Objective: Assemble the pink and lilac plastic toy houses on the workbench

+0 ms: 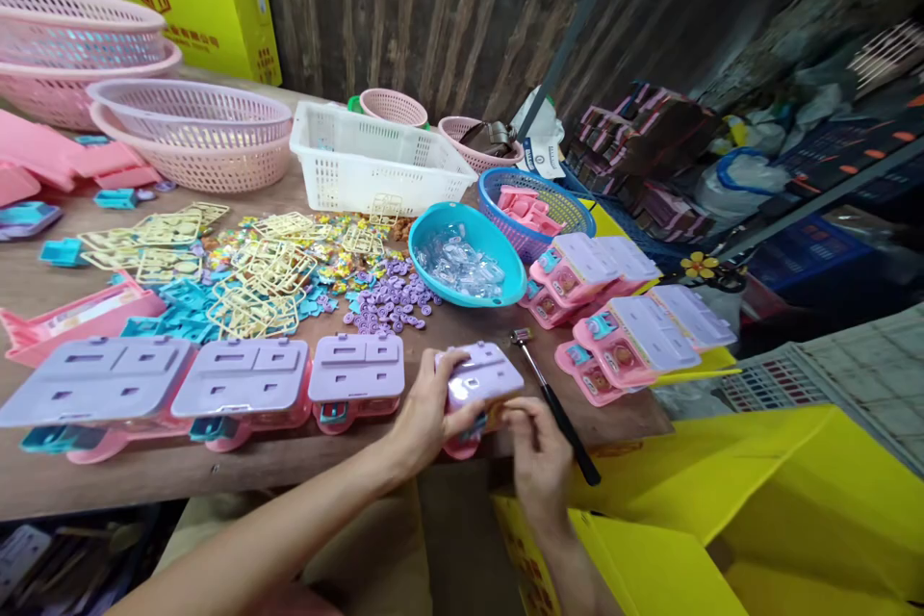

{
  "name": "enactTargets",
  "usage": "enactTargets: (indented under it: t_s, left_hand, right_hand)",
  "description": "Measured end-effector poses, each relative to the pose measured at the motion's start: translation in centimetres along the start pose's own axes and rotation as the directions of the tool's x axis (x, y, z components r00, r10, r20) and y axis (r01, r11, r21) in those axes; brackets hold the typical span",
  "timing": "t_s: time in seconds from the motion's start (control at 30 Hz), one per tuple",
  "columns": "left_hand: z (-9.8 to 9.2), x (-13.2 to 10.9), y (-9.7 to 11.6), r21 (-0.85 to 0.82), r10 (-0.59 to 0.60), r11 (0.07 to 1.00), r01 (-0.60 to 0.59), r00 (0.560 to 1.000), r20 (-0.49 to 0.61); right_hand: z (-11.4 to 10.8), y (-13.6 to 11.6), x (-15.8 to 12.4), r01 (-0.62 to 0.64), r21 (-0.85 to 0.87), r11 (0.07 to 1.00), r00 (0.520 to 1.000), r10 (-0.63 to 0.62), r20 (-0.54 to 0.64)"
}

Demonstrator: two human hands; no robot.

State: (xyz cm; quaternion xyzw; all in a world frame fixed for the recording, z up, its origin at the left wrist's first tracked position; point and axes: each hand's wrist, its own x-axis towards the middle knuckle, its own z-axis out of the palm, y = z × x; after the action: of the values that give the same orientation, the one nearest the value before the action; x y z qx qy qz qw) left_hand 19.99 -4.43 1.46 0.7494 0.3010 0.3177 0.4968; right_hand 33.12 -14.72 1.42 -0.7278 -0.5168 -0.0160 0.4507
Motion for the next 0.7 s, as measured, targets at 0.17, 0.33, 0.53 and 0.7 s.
enactTargets:
  t_s: [0.17, 0.33, 0.53, 0.7]
  left_hand:
    - [0.3, -2.1, -0.8, 0.157, 0.154, 0.971, -0.180, 0.974, 0.166]
    - [-3.5, -3.8, 0.5, 0.509, 0.413, 0.712, -0.483, 0.875, 0.254]
    - [-13.6, -2.4, 0.5, 0.812, 0.096, 0.523, -0.259, 0.965, 0.246]
    - [-14.9, -1.2, 0.5, 0.761, -0.058, 0.609, -0.224, 0.944, 0.324]
  right_hand:
    - [-0.1, 5.9, 5.2, -0.001, -0.061, 0.998, 0.985, 0.011, 0.170]
    - [2.2, 7.4, 9.1, 0.117, -0.020, 0.993, 0.889, -0.095, 0.449]
    - [2.1, 7.7, 9.0, 0.131, -0.044, 0.990, 0.819, -0.083, 0.568]
    - [1.7, 8.0, 8.2, 0.099, -0.153, 0.983, 0.852, -0.005, 0.523]
